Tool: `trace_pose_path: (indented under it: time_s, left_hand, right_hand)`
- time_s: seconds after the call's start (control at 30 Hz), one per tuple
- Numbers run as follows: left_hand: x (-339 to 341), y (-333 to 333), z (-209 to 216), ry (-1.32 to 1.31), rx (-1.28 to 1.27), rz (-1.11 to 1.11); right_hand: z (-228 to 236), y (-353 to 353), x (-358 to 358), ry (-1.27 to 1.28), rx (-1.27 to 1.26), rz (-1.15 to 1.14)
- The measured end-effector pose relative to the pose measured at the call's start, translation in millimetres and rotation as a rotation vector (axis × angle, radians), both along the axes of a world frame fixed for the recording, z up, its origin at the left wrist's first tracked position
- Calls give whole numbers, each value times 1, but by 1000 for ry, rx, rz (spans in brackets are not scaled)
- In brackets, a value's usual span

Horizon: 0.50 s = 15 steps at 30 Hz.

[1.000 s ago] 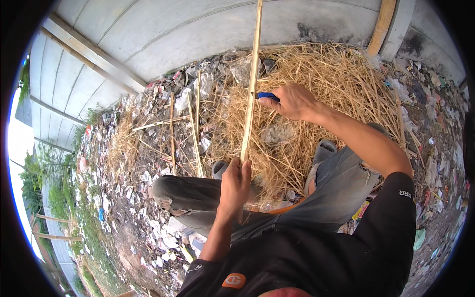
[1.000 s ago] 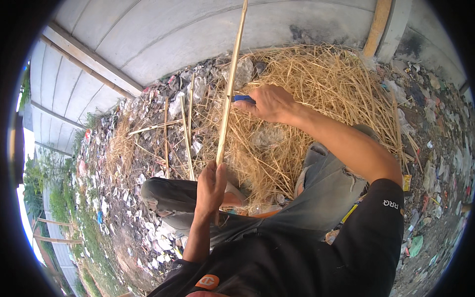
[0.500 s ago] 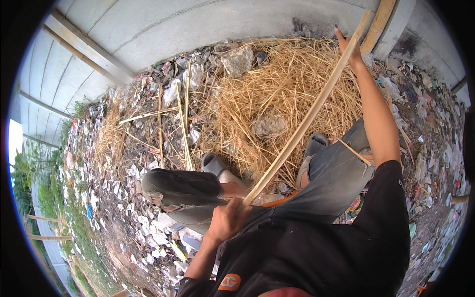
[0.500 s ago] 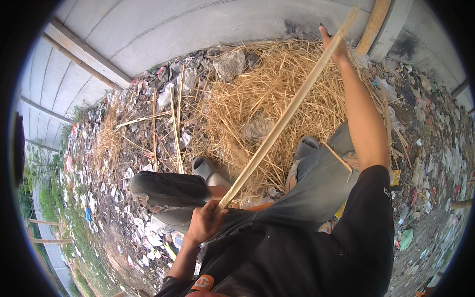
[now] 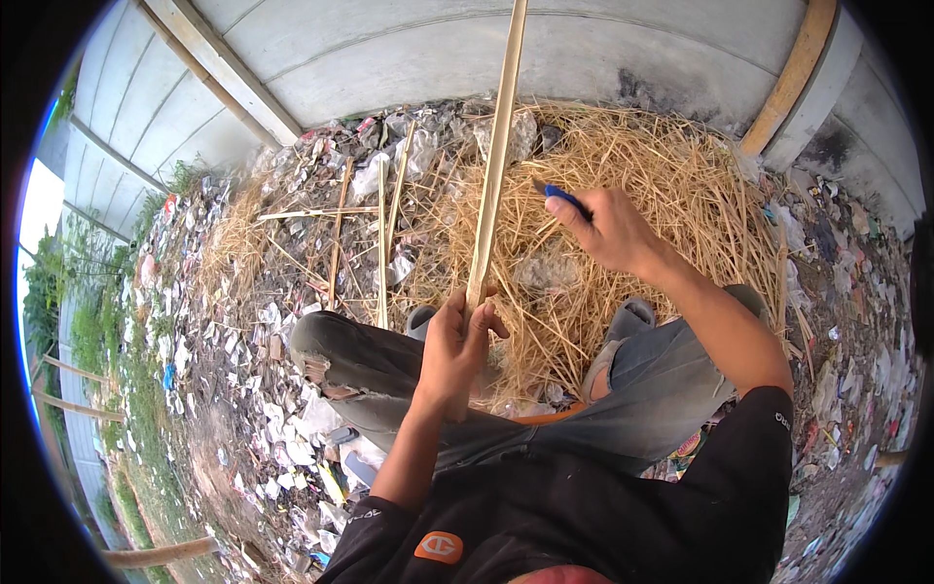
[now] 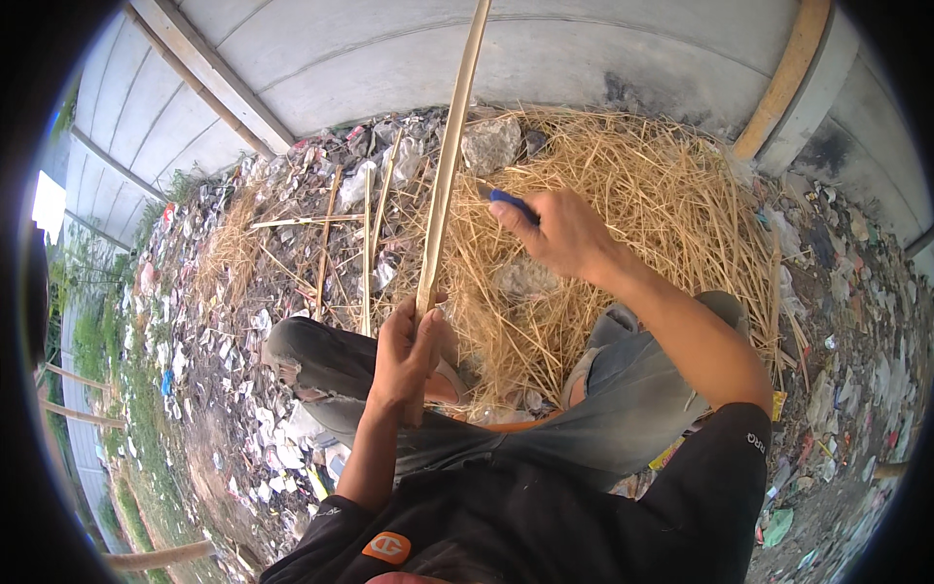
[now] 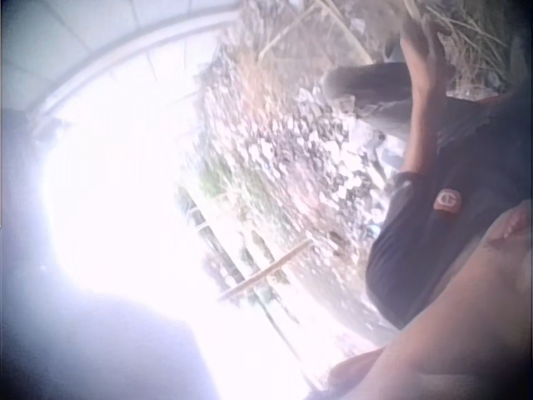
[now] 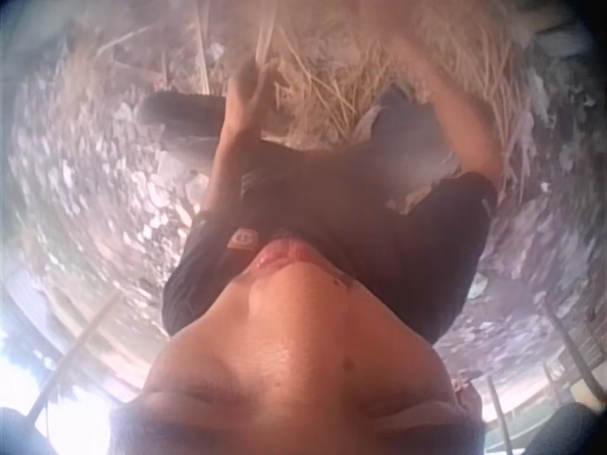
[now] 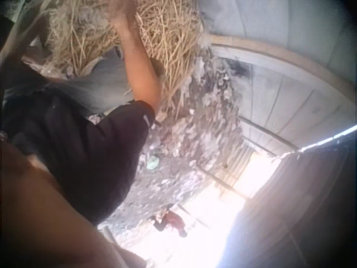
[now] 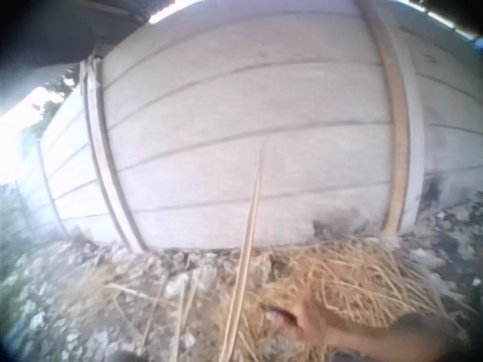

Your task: The person sits on a pile of straw and uses a knife to sharpen a long bamboo stick. They repeatedly scrape the blade along the stick to remove the outer layer and create a point. Later, they switch to a utility knife to continue refining the bamboo stick.

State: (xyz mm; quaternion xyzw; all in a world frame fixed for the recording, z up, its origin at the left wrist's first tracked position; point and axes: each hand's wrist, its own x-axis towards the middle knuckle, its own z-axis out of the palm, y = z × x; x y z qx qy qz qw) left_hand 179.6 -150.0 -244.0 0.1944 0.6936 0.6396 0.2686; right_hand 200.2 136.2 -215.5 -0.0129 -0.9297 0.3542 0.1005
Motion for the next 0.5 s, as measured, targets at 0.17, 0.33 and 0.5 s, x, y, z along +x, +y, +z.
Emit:
trace_pose_path:
  time_s: [0.17, 0.33, 0.5]
  left_hand:
    - [1, 7, -1, -22, -18, 15]
    - [1, 15, 0, 170, -162, 66]
    - [1, 14, -10, 319, -152, 117]
  right_hand:
    - [-10, -50, 18, -11, 58, 170]
    - [-17, -73, 28, -70, 84, 223]
    - [-16, -71, 27, -62, 151, 214]
